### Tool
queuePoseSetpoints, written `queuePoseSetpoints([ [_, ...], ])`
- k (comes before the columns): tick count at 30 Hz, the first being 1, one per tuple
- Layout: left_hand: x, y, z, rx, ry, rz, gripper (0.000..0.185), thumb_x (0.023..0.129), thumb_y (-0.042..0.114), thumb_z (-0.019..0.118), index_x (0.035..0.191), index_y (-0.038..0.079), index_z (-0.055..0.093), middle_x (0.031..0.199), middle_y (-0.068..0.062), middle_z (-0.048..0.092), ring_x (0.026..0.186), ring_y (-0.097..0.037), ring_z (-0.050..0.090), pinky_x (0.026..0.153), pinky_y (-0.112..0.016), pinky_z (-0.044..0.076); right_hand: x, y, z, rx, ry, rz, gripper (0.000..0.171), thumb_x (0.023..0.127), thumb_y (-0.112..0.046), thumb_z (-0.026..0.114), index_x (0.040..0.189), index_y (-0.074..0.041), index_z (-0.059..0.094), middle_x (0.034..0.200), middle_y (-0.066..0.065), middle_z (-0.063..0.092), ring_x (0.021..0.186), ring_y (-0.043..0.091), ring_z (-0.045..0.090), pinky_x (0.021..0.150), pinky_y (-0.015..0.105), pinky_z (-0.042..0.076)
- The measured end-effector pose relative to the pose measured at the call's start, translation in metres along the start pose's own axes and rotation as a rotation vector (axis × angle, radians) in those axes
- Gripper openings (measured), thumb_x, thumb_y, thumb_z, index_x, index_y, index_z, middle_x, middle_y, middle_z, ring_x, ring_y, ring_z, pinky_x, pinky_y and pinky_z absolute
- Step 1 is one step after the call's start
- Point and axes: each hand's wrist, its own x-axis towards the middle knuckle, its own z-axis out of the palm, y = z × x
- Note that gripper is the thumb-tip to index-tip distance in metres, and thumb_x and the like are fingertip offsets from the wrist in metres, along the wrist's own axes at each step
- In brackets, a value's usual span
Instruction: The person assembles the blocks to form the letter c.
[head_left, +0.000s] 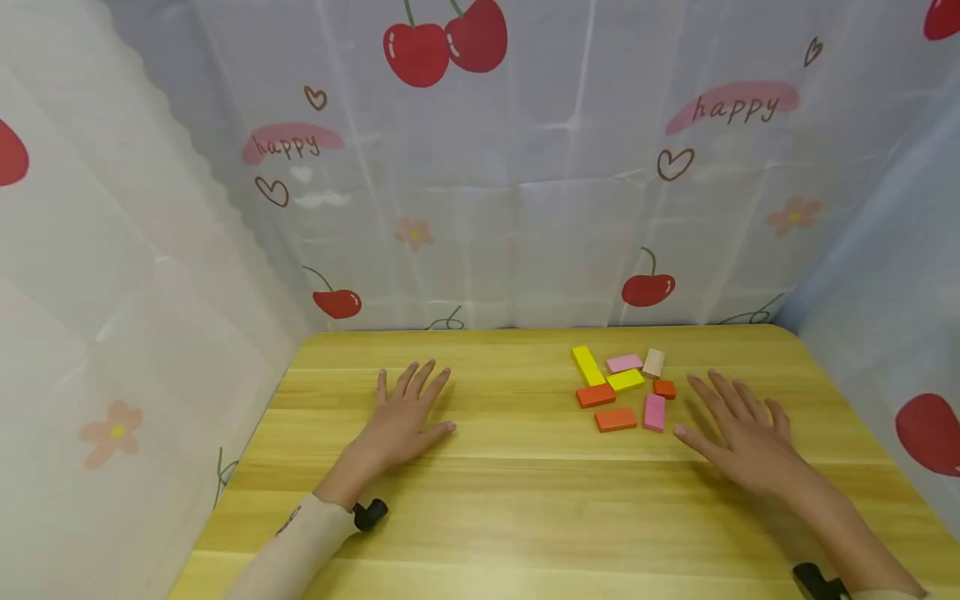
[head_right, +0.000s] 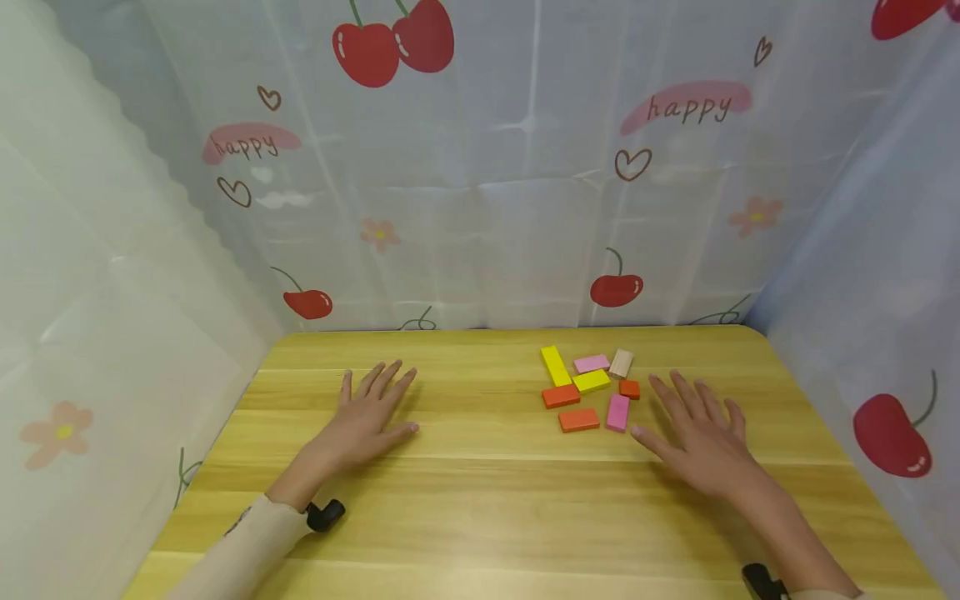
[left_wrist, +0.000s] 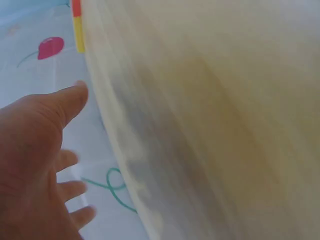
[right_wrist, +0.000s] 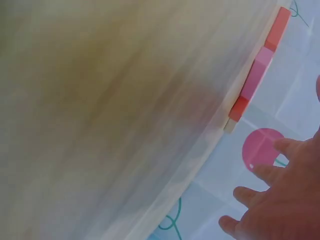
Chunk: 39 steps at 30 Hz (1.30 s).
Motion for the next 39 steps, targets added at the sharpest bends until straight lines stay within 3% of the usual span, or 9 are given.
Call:
queuePoseSetpoints([
  [8,0.025,0.032,0.006,-0.127,-0.067,0.072,0.071,0.105,0.056,0.063,0.166,0.025,0.043,0.175,-0.009,0.037,0.163,-0.037,0.032,0.128,-0.076,0.015,0.019,-0.016,0.001,0.07,0.03,-0.09,0.078,0.1,-0.054,0.072,0.161,-0.012,0.047,0.167,0.028,0.041,0.155,0.059,0.024,0.112,0.082,0.014],
  [11,0.041,0.043,0.012,-0.143,-0.072,0.082,0.062,0.107,0.055,0.061,0.16,0.024,0.052,0.168,-0.007,0.047,0.156,-0.035,0.044,0.127,-0.07,0.029,0.026,-0.023,0.004,0.086,0.059,-0.121,0.067,0.098,-0.047,0.077,0.15,-0.01,0.06,0.157,0.026,0.056,0.151,0.056,0.033,0.112,0.08,0.017],
  [16,0.07,0.061,0.018,-0.227,-0.053,0.051,0.047,0.108,0.046,0.063,0.147,0.02,0.065,0.153,-0.007,0.062,0.14,-0.035,0.059,0.113,-0.059,0.049,0.038,-0.034,0.009,0.104,0.092,-0.17,0.047,0.097,-0.029,0.082,0.138,-0.01,0.07,0.141,0.019,0.071,0.135,0.046,0.052,0.106,0.07,0.027],
  [24,0.117,0.085,0.032,-0.463,-0.027,-0.023,0.031,0.108,0.037,0.066,0.13,0.018,0.075,0.122,-0.001,0.075,0.11,-0.022,0.071,0.097,-0.046,0.057,0.06,-0.045,0.018,0.1,0.105,-0.238,0.027,0.095,-0.017,0.083,0.121,-0.011,0.078,0.117,0.007,0.08,0.11,0.033,0.066,0.1,0.06,0.048],
  [29,0.141,0.095,0.035,-0.575,-0.011,-0.053,0.02,0.107,0.033,0.067,0.118,0.02,0.078,0.109,0.002,0.077,0.099,-0.017,0.07,0.091,-0.04,0.056,0.079,-0.051,0.025,0.15,0.089,-0.256,0.025,0.096,-0.012,0.081,0.121,-0.01,0.078,0.119,0.007,0.079,0.11,0.031,0.066,0.099,0.055,0.052],
  [35,0.16,0.119,0.042,-0.634,0.004,-0.06,0.018,0.104,0.029,0.072,0.116,0.018,0.079,0.106,0.001,0.078,0.095,-0.016,0.07,0.088,-0.035,0.056,0.091,-0.054,0.028,0.16,0.042,-0.268,0.025,0.096,-0.01,0.08,0.121,-0.007,0.079,0.12,0.009,0.08,0.112,0.033,0.068,0.1,0.057,0.054],
  [39,0.17,0.133,0.049,-0.656,0.037,-0.1,0.023,0.101,0.03,0.076,0.12,0.017,0.077,0.11,0.001,0.078,0.099,-0.017,0.072,0.091,-0.036,0.057,0.097,-0.056,0.031,0.167,0.009,-0.253,0.022,0.096,-0.012,0.081,0.118,-0.009,0.08,0.118,0.007,0.08,0.111,0.031,0.069,0.103,0.058,0.054],
])
